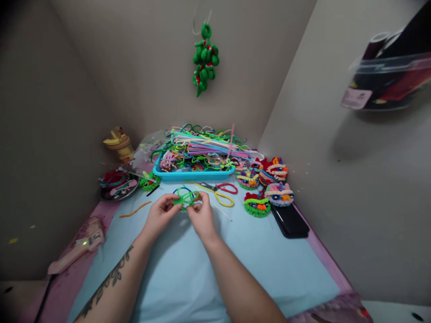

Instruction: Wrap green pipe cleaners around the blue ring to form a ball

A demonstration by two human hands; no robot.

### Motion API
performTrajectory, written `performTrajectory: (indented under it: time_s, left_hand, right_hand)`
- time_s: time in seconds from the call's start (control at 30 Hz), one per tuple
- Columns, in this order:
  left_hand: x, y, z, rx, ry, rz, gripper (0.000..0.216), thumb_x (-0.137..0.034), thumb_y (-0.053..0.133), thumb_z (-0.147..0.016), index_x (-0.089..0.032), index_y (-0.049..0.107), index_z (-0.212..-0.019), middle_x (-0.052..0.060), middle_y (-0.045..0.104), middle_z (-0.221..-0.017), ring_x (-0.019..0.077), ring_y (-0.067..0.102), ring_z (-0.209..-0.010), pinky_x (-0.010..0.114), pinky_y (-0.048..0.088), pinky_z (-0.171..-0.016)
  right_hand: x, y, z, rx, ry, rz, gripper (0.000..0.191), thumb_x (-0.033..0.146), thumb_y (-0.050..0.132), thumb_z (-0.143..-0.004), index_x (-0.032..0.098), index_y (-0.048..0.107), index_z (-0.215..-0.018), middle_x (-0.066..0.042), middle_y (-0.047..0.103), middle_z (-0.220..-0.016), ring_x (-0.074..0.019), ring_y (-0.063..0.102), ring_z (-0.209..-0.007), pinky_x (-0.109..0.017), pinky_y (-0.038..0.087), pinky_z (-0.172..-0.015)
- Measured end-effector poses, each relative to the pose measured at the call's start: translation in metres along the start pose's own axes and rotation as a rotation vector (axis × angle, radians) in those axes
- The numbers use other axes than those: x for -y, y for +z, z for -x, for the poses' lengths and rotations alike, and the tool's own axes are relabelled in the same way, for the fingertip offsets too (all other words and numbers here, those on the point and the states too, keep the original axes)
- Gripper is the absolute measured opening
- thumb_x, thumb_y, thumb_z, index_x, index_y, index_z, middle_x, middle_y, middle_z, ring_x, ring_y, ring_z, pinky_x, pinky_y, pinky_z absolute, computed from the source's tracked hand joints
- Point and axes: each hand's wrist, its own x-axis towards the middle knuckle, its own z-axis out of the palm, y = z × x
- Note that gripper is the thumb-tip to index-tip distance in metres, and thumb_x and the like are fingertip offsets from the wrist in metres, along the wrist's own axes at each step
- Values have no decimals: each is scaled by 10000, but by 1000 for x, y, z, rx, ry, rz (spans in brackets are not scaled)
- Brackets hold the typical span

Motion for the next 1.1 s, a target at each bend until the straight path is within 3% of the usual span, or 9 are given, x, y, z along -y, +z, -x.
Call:
performTrajectory:
  time_s: [0.1, 0.23, 0.4, 0.53, 0.7, 0.87, 0.93, 1.0, 1.1]
  left_hand:
    - [0, 0, -2, -66, -48, 65, 261, -314, 634, -703, -161, 562, -902, -61, 435, -560, 70, 357, -480, 198, 269, -471]
    - [-2, -2, -3, -108, -50, 52, 269, -325, 644, -689, -163, 566, -889, -65, 443, -547, 66, 344, -459, 201, 252, -461]
    - [-6, -5, -4, -7, -116, 83, 289, -325, 664, -676, -156, 562, -886, -44, 504, -574, 75, 417, -478, 200, 284, -467]
    - [-5, -8, -5, -4, -135, 118, 288, -322, 659, -684, -161, 554, -899, -54, 482, -561, 74, 420, -482, 195, 290, -471]
    - [-2, -9, -7, -126, -96, 112, 267, -301, 644, -704, -169, 540, -911, -69, 431, -551, 62, 359, -471, 188, 266, -464]
    - [1, -14, -8, -208, -71, 155, 281, -290, 644, -708, -176, 523, -935, -55, 464, -590, 71, 405, -519, 187, 309, -499]
    - [1, -15, -9, -213, -84, 176, 295, -294, 644, -706, -179, 510, -942, -58, 454, -585, 72, 418, -525, 183, 320, -504]
    - [1, -14, -8, -215, -94, 185, 336, -293, 645, -703, -197, 477, -976, -79, 419, -558, 67, 402, -498, 173, 310, -489]
    - [0, -8, -6, -190, -116, 182, 410, -285, 650, -693, -229, 417, -1026, -104, 394, -533, 56, 366, -449, 160, 280, -458]
  right_hand:
    - [-2, -1, 1, -64, -23, -47, 385, 155, 595, -641, 234, 427, -978, 7, 545, -884, -86, 538, -628, -216, 426, -602]
    - [-5, -4, -4, -19, 123, -170, 357, 151, 619, -589, 212, 459, -902, 24, 579, -737, -114, 552, -647, -220, 416, -593]
    - [1, -15, -12, -87, 127, -236, 287, 144, 620, -568, 201, 490, -817, 10, 623, -723, -114, 559, -643, -215, 398, -581]
    - [11, -18, -13, -30, 172, -291, 304, 115, 627, -551, 205, 502, -813, 17, 635, -702, -102, 553, -629, -190, 383, -548]
    - [9, -13, -4, 204, 255, -179, 291, 136, 647, -561, 193, 598, -842, -1, 661, -776, -100, 570, -643, -197, 415, -562]
    - [11, -10, 11, 793, 240, 103, 270, 132, 592, -633, 187, 689, -879, -7, 687, -782, -122, 602, -679, -251, 455, -652]
    - [13, -11, 13, 877, 217, 181, 284, 137, 582, -658, 193, 692, -913, 1, 680, -748, -110, 585, -633, -244, 448, -629]
    - [14, -11, 10, 733, 155, 214, 293, 183, 568, -703, 204, 671, -976, 12, 652, -699, -94, 540, -566, -221, 422, -558]
    - [15, -11, 3, 331, 20, 260, 239, 251, 550, -746, 196, 654, -954, 14, 597, -645, -96, 478, -521, -216, 381, -493]
